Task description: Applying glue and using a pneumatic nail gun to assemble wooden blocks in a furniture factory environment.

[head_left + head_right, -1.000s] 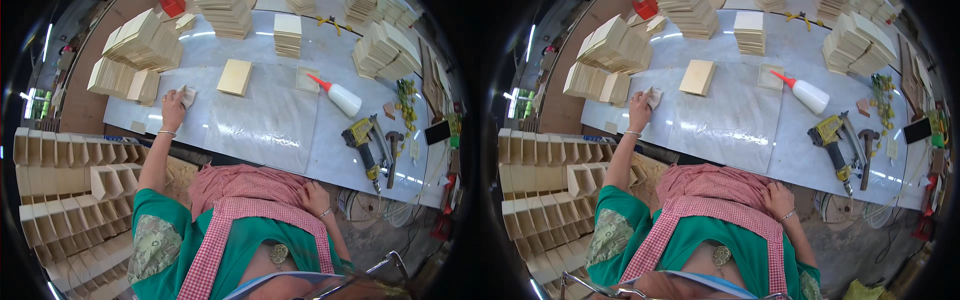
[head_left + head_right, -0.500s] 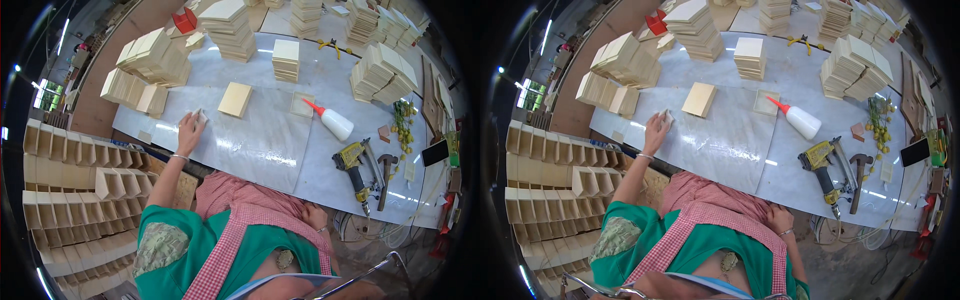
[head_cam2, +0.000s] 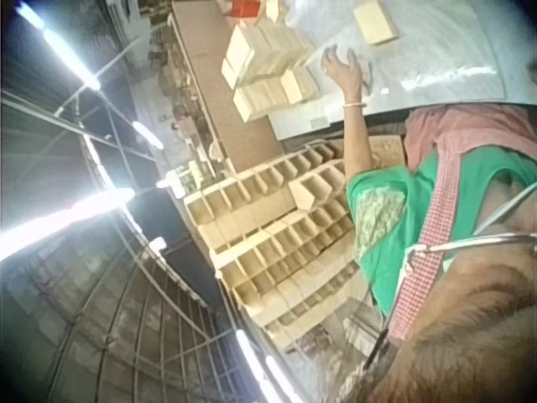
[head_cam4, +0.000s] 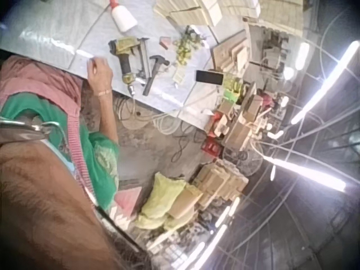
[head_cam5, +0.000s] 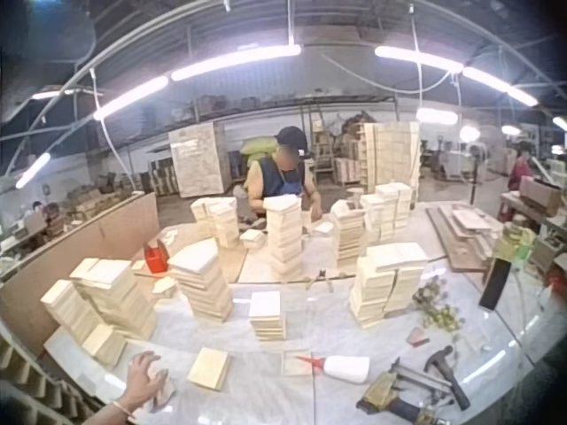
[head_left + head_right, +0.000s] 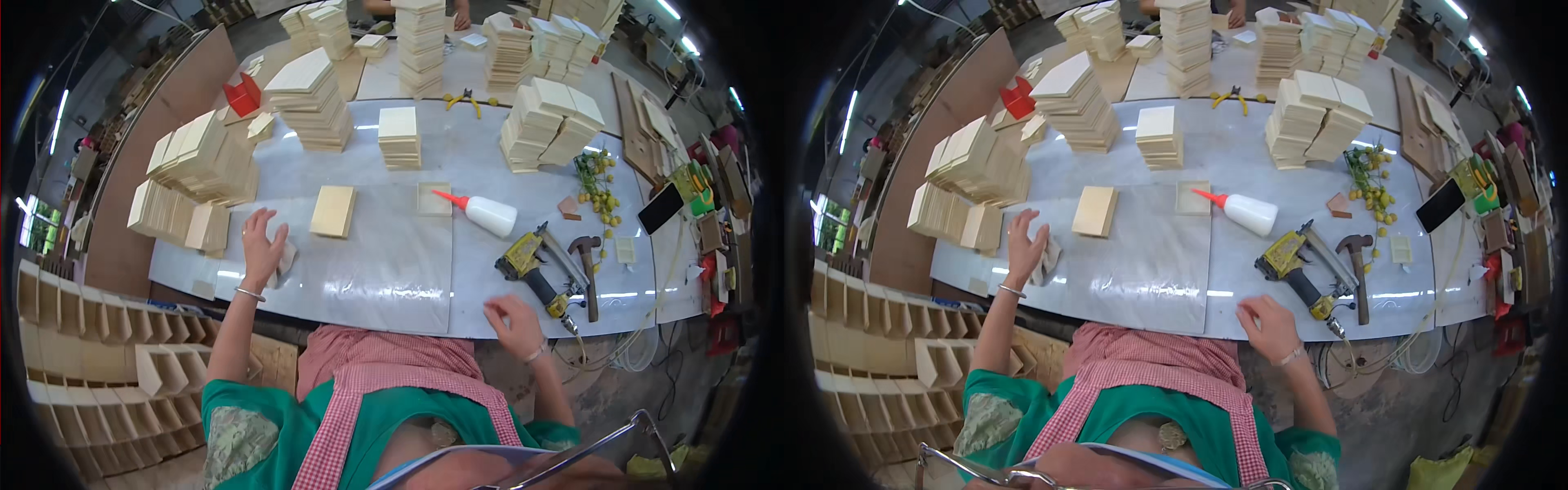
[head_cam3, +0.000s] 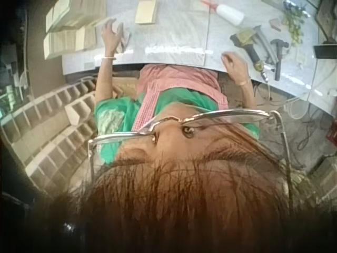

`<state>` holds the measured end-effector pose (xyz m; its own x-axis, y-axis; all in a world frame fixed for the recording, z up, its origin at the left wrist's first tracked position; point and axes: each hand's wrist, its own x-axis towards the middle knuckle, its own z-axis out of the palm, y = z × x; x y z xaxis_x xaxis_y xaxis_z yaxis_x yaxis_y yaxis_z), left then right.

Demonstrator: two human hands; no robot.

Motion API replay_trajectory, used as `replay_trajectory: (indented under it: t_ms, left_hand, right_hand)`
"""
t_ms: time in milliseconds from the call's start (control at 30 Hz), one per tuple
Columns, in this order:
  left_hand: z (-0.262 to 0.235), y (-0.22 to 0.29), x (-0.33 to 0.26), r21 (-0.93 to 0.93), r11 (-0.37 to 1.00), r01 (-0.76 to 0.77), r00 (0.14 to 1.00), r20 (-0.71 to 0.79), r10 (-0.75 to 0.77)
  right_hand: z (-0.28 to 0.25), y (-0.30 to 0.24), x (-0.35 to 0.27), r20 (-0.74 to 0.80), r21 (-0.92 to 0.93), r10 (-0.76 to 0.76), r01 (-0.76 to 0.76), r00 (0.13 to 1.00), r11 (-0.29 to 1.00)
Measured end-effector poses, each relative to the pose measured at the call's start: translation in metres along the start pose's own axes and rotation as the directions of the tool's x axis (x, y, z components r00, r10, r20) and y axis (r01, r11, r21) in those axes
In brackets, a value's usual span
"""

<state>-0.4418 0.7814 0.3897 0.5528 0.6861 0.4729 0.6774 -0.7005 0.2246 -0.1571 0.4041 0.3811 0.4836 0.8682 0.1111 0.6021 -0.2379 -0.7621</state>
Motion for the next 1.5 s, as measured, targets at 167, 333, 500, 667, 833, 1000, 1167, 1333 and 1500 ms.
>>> replay_trajectory:
  t_ms: [167, 333, 500, 667, 833, 1000, 1167, 1333, 1500]
  left_hand:
    - [0.023, 0.065, 0.084, -0.427, 0.904, -0.022, 1.0, 0.008, 0.028]
    - [0.08, 0.105, 0.131, -0.613, 0.79, -0.014, 0.993, 0.085, 0.083]
    - [0.117, 0.114, 0.149, -0.586, 0.81, 0.018, 0.987, 0.139, 0.078]
    - [0.103, 0.1, 0.152, -0.684, 0.727, 0.069, 0.984, 0.167, 0.064]
    - [0.064, 0.067, 0.108, -0.493, 0.868, 0.058, 0.993, 0.12, 0.002]
    - [0.058, 0.052, 0.061, -0.223, 0.973, 0.056, 0.978, 0.206, -0.009]
    - [0.068, 0.057, 0.046, -0.218, 0.971, 0.097, 0.965, 0.26, -0.038]
    - [0.071, 0.047, 0.037, -0.202, 0.963, 0.181, 0.947, 0.3, -0.115]
    - [0.052, 0.038, 0.036, -0.219, 0.975, 0.04, 0.996, 0.083, -0.023]
  right_hand:
    - [0.01, -0.028, 0.132, -0.12, 0.009, -0.096, 0.098, 0.988, 0.995]
    - [0.045, -0.032, 0.249, -0.267, -0.095, -0.126, 0.104, 0.955, 0.99]
    - [0.083, -0.048, 0.302, -0.388, -0.428, -0.342, 0.161, 0.856, 0.889]
    - [0.104, -0.067, 0.324, -0.329, -0.524, -0.227, 0.023, 0.917, 0.852]
    - [0.102, -0.076, 0.345, -0.327, -0.691, -0.112, -0.156, 0.938, 0.706]
    - [0.097, -0.079, 0.345, -0.287, -0.566, 0.033, -0.198, 0.957, 0.8]
    - [0.084, -0.064, 0.335, -0.313, -0.403, 0.041, -0.171, 0.949, 0.899]
    - [0.064, -0.067, 0.303, -0.447, 0.167, 0.008, 0.075, 0.895, 0.983]
    - [0.046, -0.061, 0.19, -0.058, 0.514, 0.229, -0.168, 0.972, 0.841]
